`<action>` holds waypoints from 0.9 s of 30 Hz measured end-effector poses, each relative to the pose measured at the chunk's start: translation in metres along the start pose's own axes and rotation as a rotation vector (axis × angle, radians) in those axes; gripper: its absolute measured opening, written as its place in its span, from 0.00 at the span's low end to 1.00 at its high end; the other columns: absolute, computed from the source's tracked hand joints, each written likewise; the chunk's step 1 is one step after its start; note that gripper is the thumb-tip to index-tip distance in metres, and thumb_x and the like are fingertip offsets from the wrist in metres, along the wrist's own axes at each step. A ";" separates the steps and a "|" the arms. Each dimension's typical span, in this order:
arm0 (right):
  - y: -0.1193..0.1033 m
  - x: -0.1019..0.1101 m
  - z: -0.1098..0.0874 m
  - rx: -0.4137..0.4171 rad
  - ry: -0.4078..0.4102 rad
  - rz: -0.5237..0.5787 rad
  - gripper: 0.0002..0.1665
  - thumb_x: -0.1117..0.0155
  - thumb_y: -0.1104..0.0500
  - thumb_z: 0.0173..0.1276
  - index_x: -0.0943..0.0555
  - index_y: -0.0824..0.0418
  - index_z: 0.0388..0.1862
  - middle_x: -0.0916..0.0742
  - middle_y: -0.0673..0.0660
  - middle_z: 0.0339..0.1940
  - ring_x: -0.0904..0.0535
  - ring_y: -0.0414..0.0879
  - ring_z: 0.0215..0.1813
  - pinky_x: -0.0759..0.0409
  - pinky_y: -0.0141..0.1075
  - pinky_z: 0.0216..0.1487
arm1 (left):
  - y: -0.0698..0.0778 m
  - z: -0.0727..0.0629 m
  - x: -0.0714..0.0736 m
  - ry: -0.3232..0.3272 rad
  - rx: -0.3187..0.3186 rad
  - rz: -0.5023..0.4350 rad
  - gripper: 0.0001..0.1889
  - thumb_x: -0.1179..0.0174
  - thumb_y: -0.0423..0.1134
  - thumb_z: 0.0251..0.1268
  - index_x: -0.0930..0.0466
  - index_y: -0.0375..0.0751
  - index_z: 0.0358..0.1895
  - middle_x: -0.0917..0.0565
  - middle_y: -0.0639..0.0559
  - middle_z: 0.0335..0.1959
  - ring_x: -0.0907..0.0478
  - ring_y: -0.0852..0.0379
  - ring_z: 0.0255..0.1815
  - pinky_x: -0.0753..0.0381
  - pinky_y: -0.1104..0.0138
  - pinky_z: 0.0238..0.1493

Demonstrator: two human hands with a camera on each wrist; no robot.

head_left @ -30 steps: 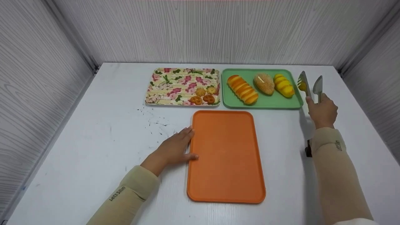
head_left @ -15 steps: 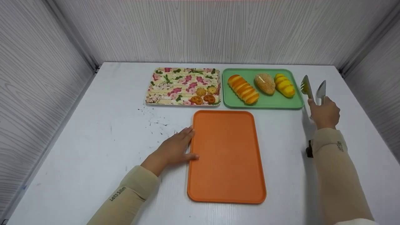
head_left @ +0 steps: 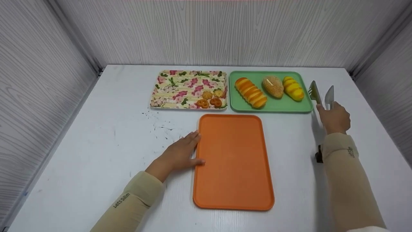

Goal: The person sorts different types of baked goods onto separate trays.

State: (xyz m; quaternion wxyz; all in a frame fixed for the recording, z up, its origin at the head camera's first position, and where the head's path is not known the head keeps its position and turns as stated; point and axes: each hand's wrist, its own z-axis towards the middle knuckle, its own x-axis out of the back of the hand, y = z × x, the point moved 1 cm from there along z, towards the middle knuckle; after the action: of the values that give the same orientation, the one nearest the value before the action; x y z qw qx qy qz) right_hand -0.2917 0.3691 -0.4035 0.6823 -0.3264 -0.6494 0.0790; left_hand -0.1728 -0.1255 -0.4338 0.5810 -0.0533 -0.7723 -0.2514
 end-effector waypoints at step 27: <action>-0.001 0.000 -0.006 -0.053 -0.054 0.057 0.59 0.52 0.31 0.65 0.56 0.74 0.74 0.36 0.80 0.66 0.37 0.73 0.63 0.35 0.61 0.59 | 0.001 0.000 0.000 0.001 -0.001 0.024 0.51 0.47 0.70 0.58 0.55 0.42 0.77 0.55 0.50 0.77 0.57 0.53 0.76 0.49 0.57 0.71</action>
State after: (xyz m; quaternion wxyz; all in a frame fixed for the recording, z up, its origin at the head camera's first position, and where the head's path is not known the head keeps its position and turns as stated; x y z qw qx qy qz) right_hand -0.2866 0.3660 -0.4028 0.6532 -0.3606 -0.6597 0.0901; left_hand -0.1721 -0.1252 -0.4339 0.5845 -0.0627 -0.7711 -0.2445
